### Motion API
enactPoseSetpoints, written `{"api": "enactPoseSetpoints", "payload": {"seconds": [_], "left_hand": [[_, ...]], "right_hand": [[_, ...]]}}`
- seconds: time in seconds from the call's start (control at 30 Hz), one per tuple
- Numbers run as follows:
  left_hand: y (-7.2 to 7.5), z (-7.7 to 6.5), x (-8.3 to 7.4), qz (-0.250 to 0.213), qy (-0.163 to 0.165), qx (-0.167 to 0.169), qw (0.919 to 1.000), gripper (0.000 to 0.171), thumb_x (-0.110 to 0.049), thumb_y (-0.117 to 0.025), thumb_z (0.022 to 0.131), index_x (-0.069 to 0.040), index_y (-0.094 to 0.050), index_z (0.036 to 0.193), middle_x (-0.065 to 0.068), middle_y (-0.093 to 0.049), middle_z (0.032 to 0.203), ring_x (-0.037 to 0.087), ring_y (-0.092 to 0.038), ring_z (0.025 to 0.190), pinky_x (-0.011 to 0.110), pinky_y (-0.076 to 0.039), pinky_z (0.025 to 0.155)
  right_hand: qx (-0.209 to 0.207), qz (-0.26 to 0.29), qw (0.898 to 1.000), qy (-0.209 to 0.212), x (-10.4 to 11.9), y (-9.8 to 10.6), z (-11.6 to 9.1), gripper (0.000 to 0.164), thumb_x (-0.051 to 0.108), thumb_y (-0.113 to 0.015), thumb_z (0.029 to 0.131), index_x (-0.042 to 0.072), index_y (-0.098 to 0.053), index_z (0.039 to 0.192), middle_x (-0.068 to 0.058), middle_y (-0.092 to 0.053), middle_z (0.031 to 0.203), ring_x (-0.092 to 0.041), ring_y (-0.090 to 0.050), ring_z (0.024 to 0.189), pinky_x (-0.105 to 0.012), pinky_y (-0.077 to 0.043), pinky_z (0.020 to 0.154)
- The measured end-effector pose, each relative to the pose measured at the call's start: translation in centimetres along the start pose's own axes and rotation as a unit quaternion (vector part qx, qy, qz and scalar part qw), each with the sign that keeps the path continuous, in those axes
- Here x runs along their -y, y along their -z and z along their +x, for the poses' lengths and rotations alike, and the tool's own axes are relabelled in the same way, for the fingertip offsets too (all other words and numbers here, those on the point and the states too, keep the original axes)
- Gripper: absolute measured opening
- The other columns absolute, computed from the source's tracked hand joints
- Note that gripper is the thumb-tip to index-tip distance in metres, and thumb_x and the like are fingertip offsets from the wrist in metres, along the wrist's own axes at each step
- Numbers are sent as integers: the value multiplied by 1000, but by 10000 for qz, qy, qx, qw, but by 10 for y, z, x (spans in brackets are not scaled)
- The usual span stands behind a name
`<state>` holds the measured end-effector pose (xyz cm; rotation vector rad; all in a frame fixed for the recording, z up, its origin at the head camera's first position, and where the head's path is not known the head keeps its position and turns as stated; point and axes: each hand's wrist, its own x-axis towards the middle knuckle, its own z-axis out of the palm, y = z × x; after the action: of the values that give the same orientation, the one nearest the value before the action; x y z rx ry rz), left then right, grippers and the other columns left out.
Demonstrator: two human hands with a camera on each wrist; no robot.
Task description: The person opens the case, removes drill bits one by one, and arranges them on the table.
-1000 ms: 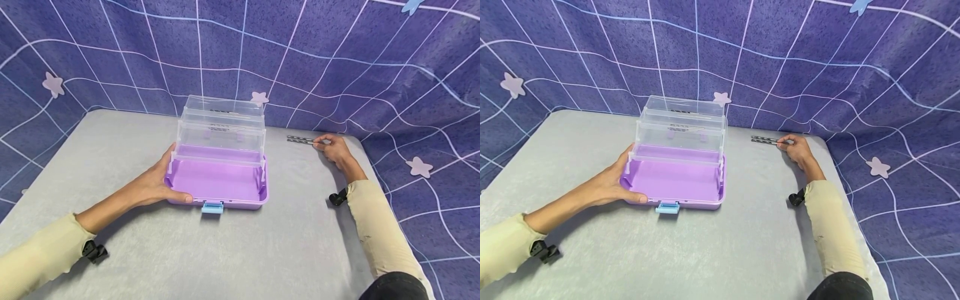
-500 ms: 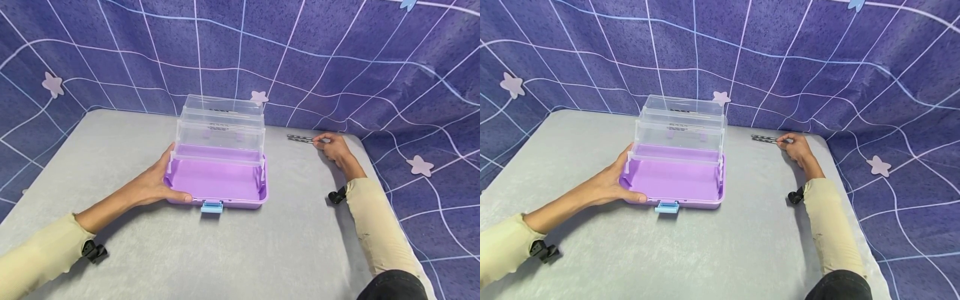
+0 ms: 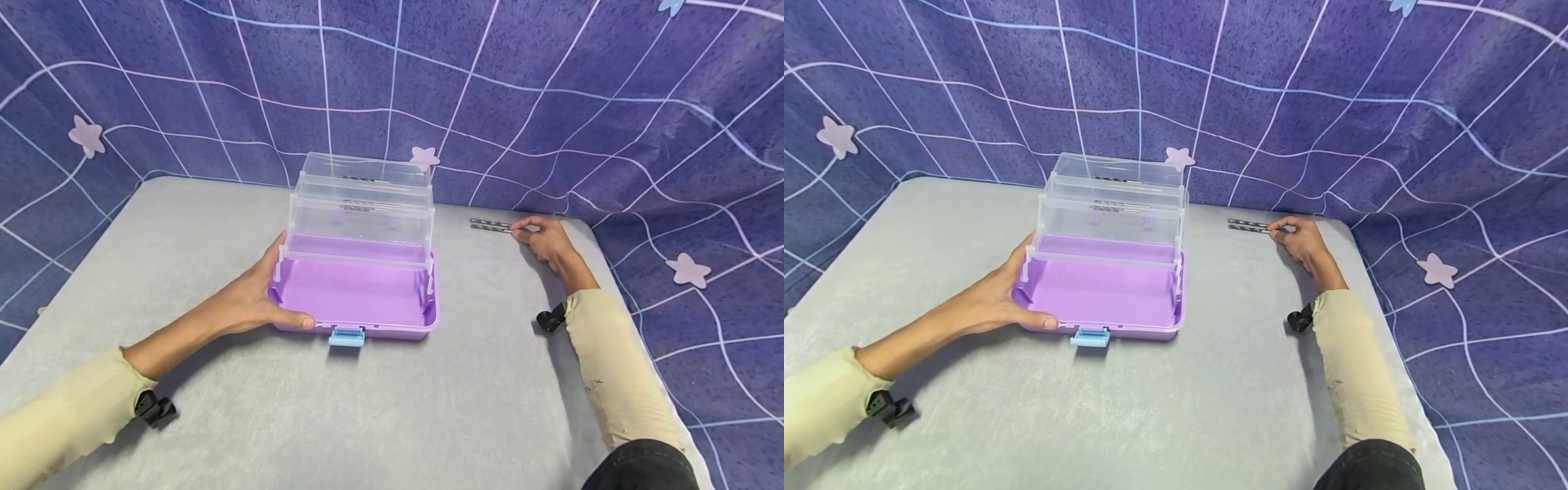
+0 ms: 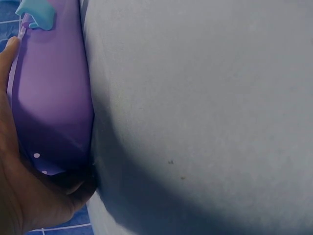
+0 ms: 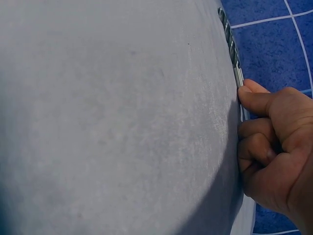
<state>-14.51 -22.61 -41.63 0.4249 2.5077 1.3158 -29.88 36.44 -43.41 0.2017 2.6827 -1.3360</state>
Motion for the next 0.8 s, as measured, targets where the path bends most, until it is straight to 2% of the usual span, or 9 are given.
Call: {"api": "enactPoseSetpoints", "payload": {"seconds": [0.2, 0.4, 0.6, 0.8], "left_hand": [[0, 0, 0, -60, 35, 16, 10000, 166, -42, -109, 74, -38, 19, 179, 22, -38, 179, 40, -68, 140, 68, -46, 126], [0, 0, 2, 33, 37, 8, 10000, 166, -44, -109, 73, -40, 19, 179, 21, -38, 180, 40, -65, 144, 71, -41, 129], [-1, 3, 3, -261, -75, 74, 9996, 163, -37, -109, 74, -43, 16, 179, 20, -41, 177, 40, -68, 140, 65, -51, 123], [-2, 5, 3, -410, -111, 85, 9991, 163, -33, -110, 74, -41, 14, 180, 19, -42, 175, 39, -70, 136, 58, -57, 117]], "right_hand": [[17, 47, 10000, 28, 0, 0, 1, 32, 19, -73, 110, 2, -74, 138, 18, -56, 59, 0, -38, 46, -21, -34, 43], [70, 126, 9999, -31, -2, 2, 0, 34, 20, -74, 111, 2, -73, 139, 19, -50, 57, 0, -37, 47, -21, -34, 43], [90, 355, 9993, -124, -3, 6, 1, 35, 26, -76, 109, 6, -71, 138, 16, -50, 60, -1, -37, 46, -22, -33, 42], [-169, 655, 9976, -140, 1, 8, 2, 34, 27, -82, 105, 10, -74, 133, 16, -52, 57, -2, -36, 45, -24, -32, 42]]}}
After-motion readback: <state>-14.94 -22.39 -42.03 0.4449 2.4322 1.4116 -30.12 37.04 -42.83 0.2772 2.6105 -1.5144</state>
